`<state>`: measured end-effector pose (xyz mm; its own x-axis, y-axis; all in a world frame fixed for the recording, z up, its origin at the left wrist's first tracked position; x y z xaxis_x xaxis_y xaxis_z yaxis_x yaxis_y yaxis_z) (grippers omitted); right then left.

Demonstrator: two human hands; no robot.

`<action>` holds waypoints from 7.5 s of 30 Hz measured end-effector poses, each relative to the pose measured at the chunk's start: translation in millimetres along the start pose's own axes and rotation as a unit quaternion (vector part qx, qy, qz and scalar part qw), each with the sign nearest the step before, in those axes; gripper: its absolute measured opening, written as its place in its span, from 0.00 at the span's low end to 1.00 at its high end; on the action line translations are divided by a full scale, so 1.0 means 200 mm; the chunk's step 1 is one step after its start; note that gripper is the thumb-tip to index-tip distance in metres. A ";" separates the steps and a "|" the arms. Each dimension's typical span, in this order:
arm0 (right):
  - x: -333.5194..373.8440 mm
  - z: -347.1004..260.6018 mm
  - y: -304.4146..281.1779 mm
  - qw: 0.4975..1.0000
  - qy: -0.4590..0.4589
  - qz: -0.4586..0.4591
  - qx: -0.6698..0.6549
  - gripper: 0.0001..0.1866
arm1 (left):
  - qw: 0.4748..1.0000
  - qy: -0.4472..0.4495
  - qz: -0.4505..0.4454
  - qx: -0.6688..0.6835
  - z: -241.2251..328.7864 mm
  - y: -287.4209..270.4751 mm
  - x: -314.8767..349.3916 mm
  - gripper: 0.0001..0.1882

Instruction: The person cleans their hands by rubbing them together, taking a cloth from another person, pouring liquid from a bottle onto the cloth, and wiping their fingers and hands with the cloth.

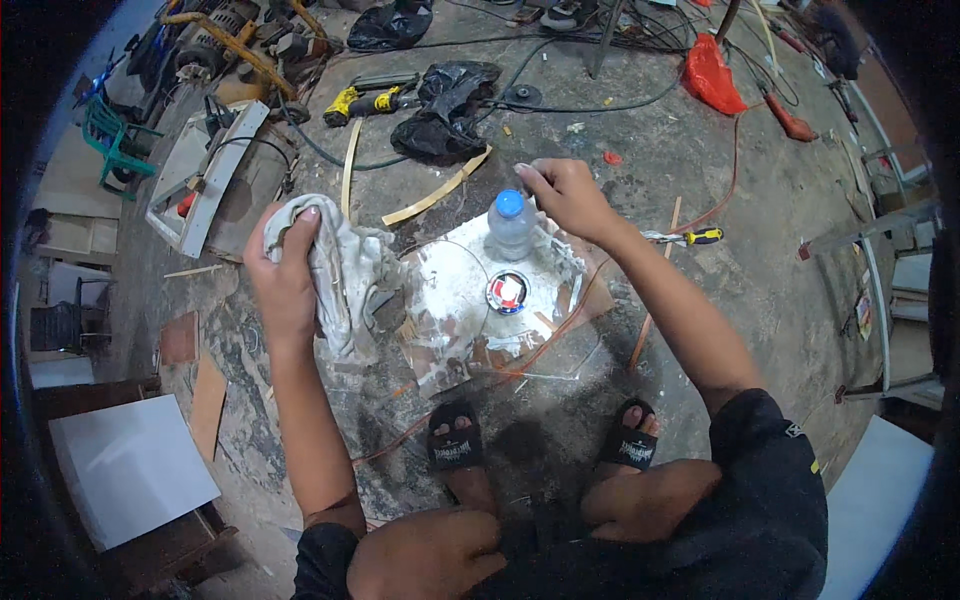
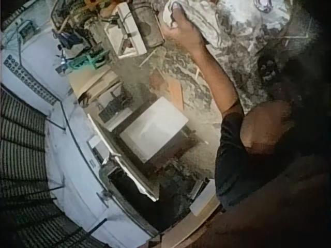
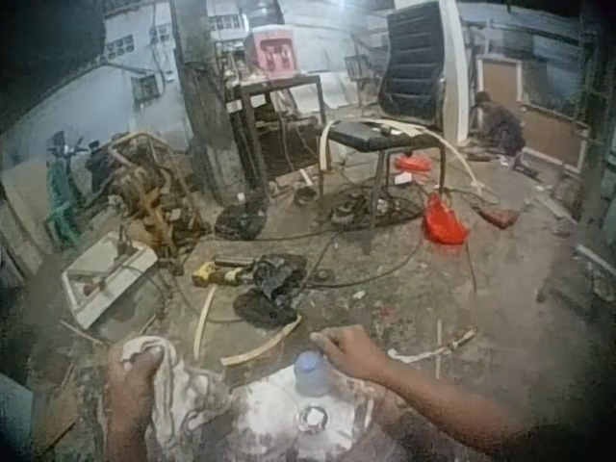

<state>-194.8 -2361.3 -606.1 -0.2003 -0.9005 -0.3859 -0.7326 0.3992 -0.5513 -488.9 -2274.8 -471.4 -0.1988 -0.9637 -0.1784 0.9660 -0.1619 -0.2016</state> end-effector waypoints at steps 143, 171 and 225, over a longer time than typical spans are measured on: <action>0.11 -0.94 0.00 0.962 -0.243 -0.081 0.098 0.29 | 0.938 0.272 -0.149 -0.157 0.18 0.28 0.20 0.39; 0.10 -1.11 -0.01 0.976 -0.197 -0.051 0.074 0.46 | 0.948 0.290 0.105 -0.082 0.33 0.22 0.23 0.49; -0.12 -0.27 -0.06 0.690 0.231 0.104 -0.678 0.20 | 0.994 0.058 -0.035 -0.084 -0.09 0.02 0.07 0.23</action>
<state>-216.2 -2353.8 -549.3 -0.3498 -0.9317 0.0982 -0.5279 0.2826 0.8009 -490.3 -2284.6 -492.6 -0.2917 -0.9187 -0.2662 0.9100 -0.1808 -0.3732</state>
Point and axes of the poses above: each hand's wrist, its own x-axis away from the middle knuckle, its own y-axis out of the palm, z = x × y, the point moved 2 cm from there along -x, towards the middle knuckle, and after that the axes turned 5 degrees about -y, right-handed, at the moved point
